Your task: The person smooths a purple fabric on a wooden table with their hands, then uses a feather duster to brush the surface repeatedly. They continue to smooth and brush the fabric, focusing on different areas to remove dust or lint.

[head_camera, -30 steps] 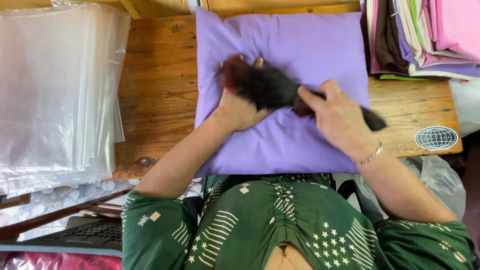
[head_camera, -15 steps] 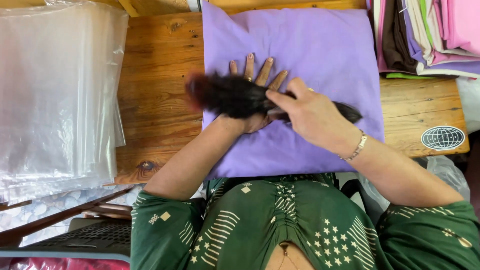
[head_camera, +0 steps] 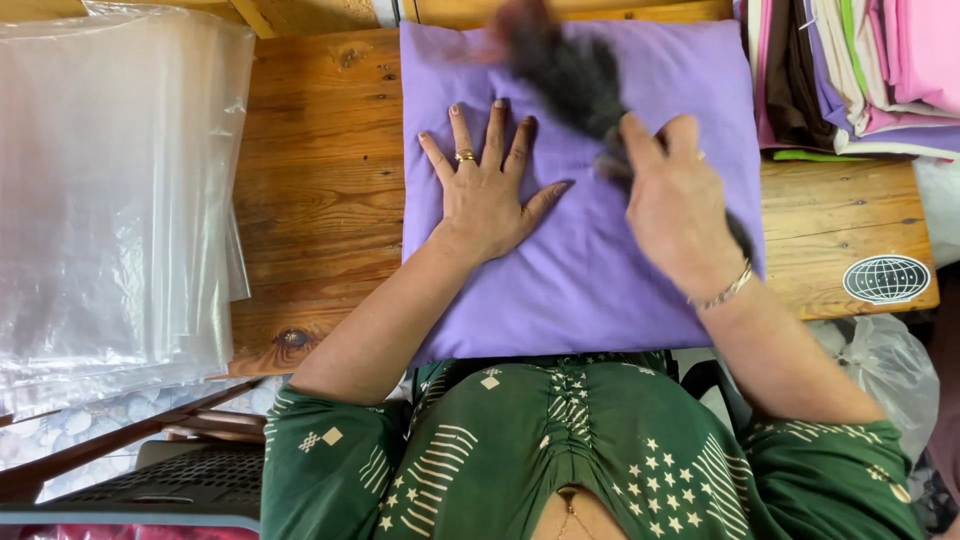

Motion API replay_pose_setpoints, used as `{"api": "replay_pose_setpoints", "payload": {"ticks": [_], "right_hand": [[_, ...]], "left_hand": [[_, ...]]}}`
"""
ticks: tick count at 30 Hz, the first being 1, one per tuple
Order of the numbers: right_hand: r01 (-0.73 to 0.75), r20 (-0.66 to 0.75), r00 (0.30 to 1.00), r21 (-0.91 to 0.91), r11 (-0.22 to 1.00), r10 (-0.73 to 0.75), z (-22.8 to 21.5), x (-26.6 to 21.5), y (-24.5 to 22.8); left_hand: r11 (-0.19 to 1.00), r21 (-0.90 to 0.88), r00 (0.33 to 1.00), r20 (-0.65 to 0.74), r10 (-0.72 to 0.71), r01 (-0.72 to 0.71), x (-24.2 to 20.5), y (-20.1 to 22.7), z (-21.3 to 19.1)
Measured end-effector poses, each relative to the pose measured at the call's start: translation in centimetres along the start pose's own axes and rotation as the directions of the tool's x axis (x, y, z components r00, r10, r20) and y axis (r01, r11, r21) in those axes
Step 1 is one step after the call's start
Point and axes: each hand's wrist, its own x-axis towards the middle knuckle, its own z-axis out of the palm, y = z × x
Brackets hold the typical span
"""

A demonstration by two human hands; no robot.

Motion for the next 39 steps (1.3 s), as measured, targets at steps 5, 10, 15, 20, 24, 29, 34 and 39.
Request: {"api": "replay_pose_setpoints", "payload": {"ticks": [5, 10, 15, 20, 24, 29, 34, 39], "right_hand": [[0.262, 0.121, 0.960, -0.073, 0.962, -0.252, 0.9, -4.2, -0.9], [-0.148, 0.018, 0.988, -0.116, 0.982, 0.151, 3.3, -2.0, 9.1], [-0.248, -0.058, 0.968, -0.032, 0.968, 0.246, -0.5, -4.2, 6.6], [-0.019, -0.006, 1.000, -0.053, 0.998, 0.019, 0.6, -8.5, 1.9], [-0.168, 0.083, 0.982, -0.035, 0.985, 0.171, 1.3, -6.2, 6.2], [-0.160, -0.112, 0.979, 0.081, 0.984, 0.169, 4.1, -4.7, 14.1], [0.065, -0.089, 0.995, 0.124, 0.990, -0.054, -1.2, -4.8, 2.8], [0.255, 0.116, 0.959, 0.055, 0.965, -0.259, 0.2, -3.0, 3.1]], "left_hand": [[0.998, -0.025, 0.995, -0.072, 0.063, -0.065, -0.2, -1.2, 1.2], [0.997, 0.081, 1.000, -0.007, 0.015, -0.014, -0.2, 0.0, -0.1], [0.997, 0.078, 0.996, 0.081, -0.023, 0.017, -0.1, 0.4, -1.7], [0.998, 0.061, 0.977, 0.209, -0.039, 0.027, -0.2, 0.0, -1.4], [0.999, 0.000, 0.971, 0.236, -0.032, 0.033, -0.4, 0.3, -3.2], [0.996, 0.045, 0.980, 0.184, -0.078, 0.071, -0.1, 0.4, -2.7], [1.000, 0.028, 0.995, 0.095, -0.010, 0.008, -0.4, -0.4, -1.2], [0.990, -0.131, 0.992, 0.125, -0.030, 0.046, -0.3, -1.3, -1.6]]}}
